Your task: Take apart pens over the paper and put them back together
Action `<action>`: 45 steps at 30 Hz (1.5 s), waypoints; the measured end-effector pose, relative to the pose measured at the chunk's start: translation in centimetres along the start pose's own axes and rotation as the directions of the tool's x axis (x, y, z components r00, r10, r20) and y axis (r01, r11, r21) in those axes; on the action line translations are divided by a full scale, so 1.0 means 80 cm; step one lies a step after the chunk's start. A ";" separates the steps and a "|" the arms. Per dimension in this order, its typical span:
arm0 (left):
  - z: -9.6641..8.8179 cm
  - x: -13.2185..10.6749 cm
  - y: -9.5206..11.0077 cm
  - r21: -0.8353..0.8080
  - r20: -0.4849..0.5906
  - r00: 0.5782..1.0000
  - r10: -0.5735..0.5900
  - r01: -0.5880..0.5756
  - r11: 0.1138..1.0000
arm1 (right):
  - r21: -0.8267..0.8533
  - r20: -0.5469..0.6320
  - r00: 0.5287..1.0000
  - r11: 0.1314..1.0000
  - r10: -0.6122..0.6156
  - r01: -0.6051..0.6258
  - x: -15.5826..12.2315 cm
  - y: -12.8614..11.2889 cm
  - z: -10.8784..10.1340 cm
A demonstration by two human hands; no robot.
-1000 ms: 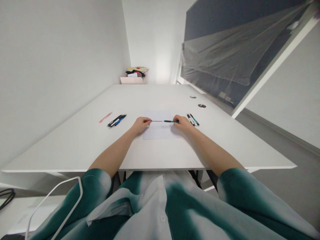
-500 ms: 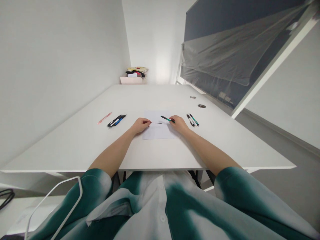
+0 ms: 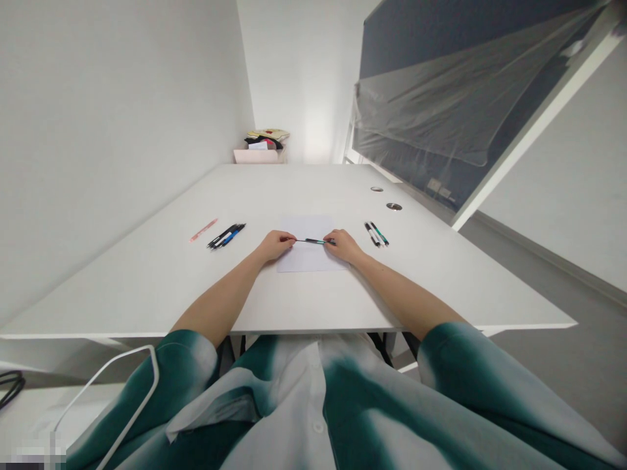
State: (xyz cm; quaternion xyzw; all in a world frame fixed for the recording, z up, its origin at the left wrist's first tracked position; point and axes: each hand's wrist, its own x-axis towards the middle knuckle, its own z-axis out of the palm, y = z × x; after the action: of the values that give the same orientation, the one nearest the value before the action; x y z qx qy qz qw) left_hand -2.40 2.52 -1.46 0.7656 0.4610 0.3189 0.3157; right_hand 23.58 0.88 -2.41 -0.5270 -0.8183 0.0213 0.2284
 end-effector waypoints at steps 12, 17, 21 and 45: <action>0.013 -0.008 0.022 0.057 0.027 0.999 0.045 -0.047 0.997 | 0.106 -0.135 0.960 0.960 -0.245 0.260 -0.006 -0.019 -0.007; 0.021 -0.010 0.030 0.082 0.054 0.996 0.069 -0.073 0.994 | 0.058 -0.085 0.950 0.950 -0.301 0.306 -0.005 -0.028 -0.007; 0.016 -0.008 0.025 0.124 0.034 0.998 0.060 -0.063 0.990 | 0.029 -0.095 0.954 0.957 -0.284 0.288 -0.006 -0.020 -0.008; 0.033 -0.011 0.043 0.201 0.094 0.989 0.116 -0.133 0.970 | -0.009 -0.058 0.929 0.931 -0.365 0.365 -0.004 -0.032 -0.004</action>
State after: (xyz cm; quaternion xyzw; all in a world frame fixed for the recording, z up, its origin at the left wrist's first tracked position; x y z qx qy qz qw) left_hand 1.07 -0.05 -0.56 0.8342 0.4292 0.2567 0.2322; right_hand 21.63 -0.65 -1.51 -0.3658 -0.8950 -0.0360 0.2527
